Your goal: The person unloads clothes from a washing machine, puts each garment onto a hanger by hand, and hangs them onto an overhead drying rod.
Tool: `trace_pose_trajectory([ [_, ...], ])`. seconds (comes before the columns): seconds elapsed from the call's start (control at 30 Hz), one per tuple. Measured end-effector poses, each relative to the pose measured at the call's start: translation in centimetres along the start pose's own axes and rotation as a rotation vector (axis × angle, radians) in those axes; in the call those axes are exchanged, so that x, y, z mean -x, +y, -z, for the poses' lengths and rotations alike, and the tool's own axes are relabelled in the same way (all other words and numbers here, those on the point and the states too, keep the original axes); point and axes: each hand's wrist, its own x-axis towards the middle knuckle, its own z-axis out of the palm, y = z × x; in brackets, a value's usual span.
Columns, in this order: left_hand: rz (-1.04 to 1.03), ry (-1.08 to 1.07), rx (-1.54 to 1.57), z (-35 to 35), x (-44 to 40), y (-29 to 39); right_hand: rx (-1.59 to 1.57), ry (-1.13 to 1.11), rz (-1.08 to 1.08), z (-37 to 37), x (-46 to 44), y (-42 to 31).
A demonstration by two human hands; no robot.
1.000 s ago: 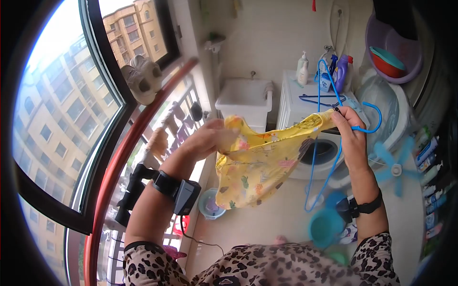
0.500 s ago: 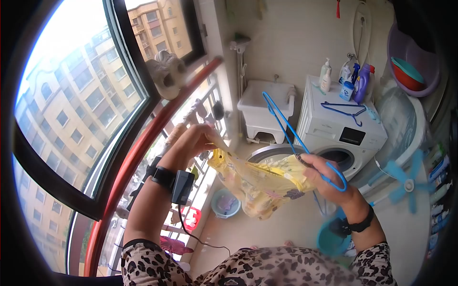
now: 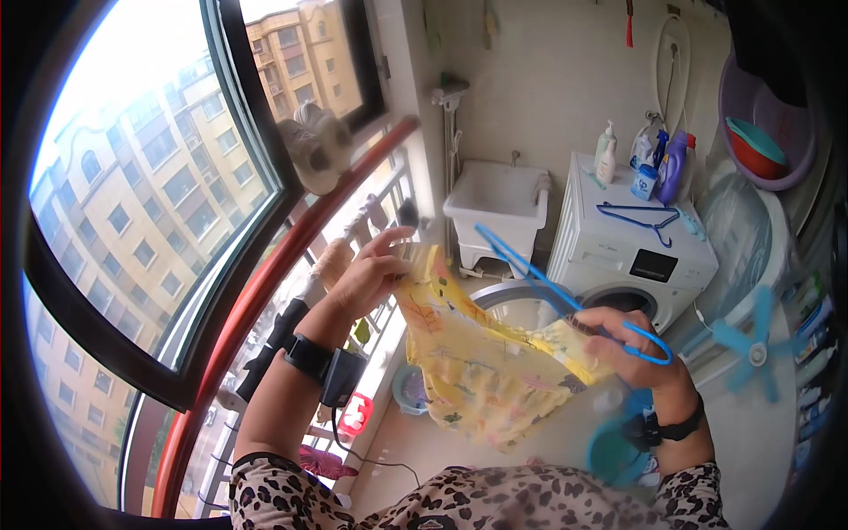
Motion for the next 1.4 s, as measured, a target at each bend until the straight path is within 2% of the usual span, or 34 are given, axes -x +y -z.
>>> trace_pose_trajectory([
  [0.03, -0.005, 0.005, 0.015, -0.2, 0.0, 0.3, -0.052, -0.073, -0.027, 0.2, 0.1, 0.1],
  [0.13, -0.022, -0.048, 0.047, -1.2, -0.2, 1.4, -0.417, -0.103, -0.245, -0.8, -0.4, 0.3],
  [0.17, -0.029, -0.076, 0.056, -1.7, -0.2, 1.8, -0.441, -0.121, -0.301, -0.8, -0.3, 1.0],
  [0.27, 0.074, -0.254, -0.058, -4.1, 0.3, 3.4, -0.306, -0.163, -0.22, -1.0, -1.2, 1.4],
  [0.4, 0.063, -0.341, -0.76, -5.9, 0.1, 4.5, -0.359, -0.121, -0.223, -1.7, -2.0, 1.5],
  [0.43, -0.046, -0.422, -0.785, -6.1, 0.0, 4.5, -0.395, -0.094, -0.216, -1.8, -2.1, 1.6],
  [0.53, -0.273, -0.496, -1.329, -7.3, 1.1, 4.9, -0.413, -0.078, -0.207, -1.3, -2.5, 1.2],
  [0.57, -0.375, -0.437, -1.359, -7.1, 1.3, 3.9, -0.407, -0.053, -0.219, -1.1, -2.5, 1.3],
  [0.67, -0.372, -0.328, -1.275, -8.7, 2.0, 3.7, -0.465, -0.075, -0.187, -1.1, -3.2, 0.9],
  [0.7, -0.18, -0.396, -1.172, -9.5, 2.1, 4.5, -0.351, -0.102, -0.116, -1.0, -3.5, 0.6],
  [0.8, -0.311, -0.436, -1.268, -9.0, 1.5, 4.3, -0.23, -0.15, -0.039, -1.1, -3.8, 0.2],
  [0.93, -0.37, -0.271, -1.019, -7.4, 2.1, 3.6, -0.503, 0.016, 0.11, -1.4, -3.8, 1.4],
  [1.03, -0.405, -0.189, -1.023, -7.8, 2.2, 3.4, -0.527, 0.078, 0.025, -0.9, -3.8, 1.7],
  [1.1, -0.291, -0.138, -1.012, -8.0, 2.3, 3.3, -0.581, 0.103, -0.088, -0.7, -4.0, 0.9],
  [1.13, -0.229, -0.112, -1.007, -8.1, 2.4, 3.4, -0.545, 0.12, -0.082, -0.8, -4.0, 1.2],
  [1.2, -0.243, -0.103, -1.019, -7.8, 2.4, 3.4, -0.483, 0.153, -0.067, -1.1, -4.1, 2.4],
  [1.23, -0.234, -0.089, -1.029, -7.7, 2.5, 3.6, -0.217, 0.154, -0.08, -0.7, -4.1, 2.1],
  [1.33, -0.258, -0.032, -1.011, -8.6, 3.1, 4.6, 0.104, 0.32, 0.096, -1.8, -4.4, 1.3],
  [1.4, -0.251, -0.014, -1.037, -8.8, 3.6, 5.1, -0.015, 0.482, 0.07, -2.1, -4.7, 0.6],
])
